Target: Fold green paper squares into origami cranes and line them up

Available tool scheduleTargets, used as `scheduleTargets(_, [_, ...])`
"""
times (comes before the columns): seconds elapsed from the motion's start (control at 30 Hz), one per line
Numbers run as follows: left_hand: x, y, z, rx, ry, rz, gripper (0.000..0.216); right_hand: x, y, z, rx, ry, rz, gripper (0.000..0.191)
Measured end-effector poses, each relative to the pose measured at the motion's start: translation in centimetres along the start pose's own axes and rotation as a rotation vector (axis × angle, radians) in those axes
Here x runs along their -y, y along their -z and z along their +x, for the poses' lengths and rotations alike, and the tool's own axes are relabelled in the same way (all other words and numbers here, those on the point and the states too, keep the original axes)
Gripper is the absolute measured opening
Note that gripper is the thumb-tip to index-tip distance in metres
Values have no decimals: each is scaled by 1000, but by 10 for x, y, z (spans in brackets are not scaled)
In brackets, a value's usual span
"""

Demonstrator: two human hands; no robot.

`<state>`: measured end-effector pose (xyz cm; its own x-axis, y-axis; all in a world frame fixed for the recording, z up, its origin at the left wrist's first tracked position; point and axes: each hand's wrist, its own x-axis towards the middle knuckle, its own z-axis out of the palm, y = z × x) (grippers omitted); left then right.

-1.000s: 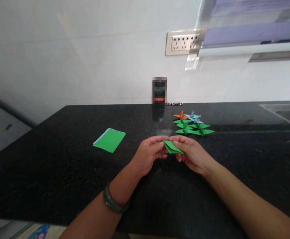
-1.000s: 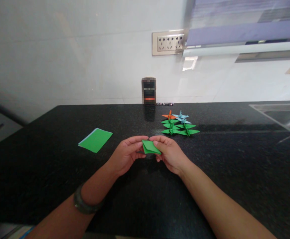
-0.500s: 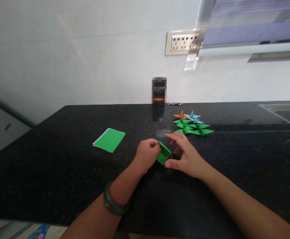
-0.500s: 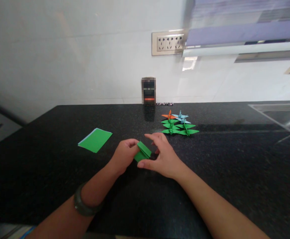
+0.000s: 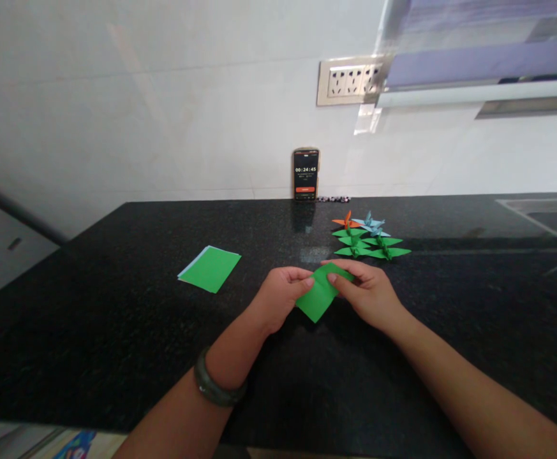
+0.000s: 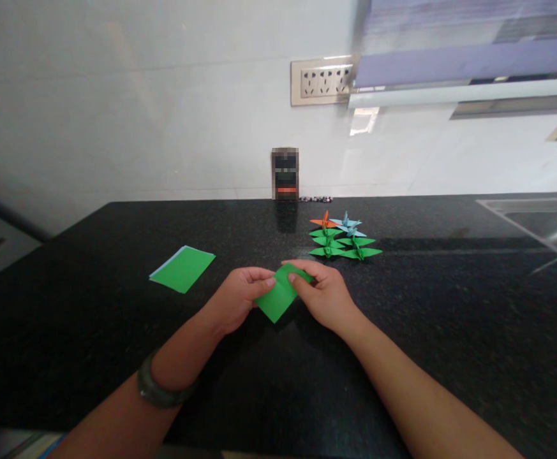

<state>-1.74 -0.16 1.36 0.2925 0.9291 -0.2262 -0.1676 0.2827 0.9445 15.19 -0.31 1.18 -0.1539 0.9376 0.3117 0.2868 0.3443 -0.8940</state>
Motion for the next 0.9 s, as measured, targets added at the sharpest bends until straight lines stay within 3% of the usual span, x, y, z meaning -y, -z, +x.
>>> scheduleTargets(0.17, [-5,0,-2,49,85,-64,26,1,12,5,122,207,27,17])
scheduleTargets(0.5, [-13,0,-5,82,166,-195,21,0,22,6,319,235,-10,22])
scheduleTargets(0.9, [-11,-2,-4,84,138,-205,13,1,24,5,382,298,-79,36])
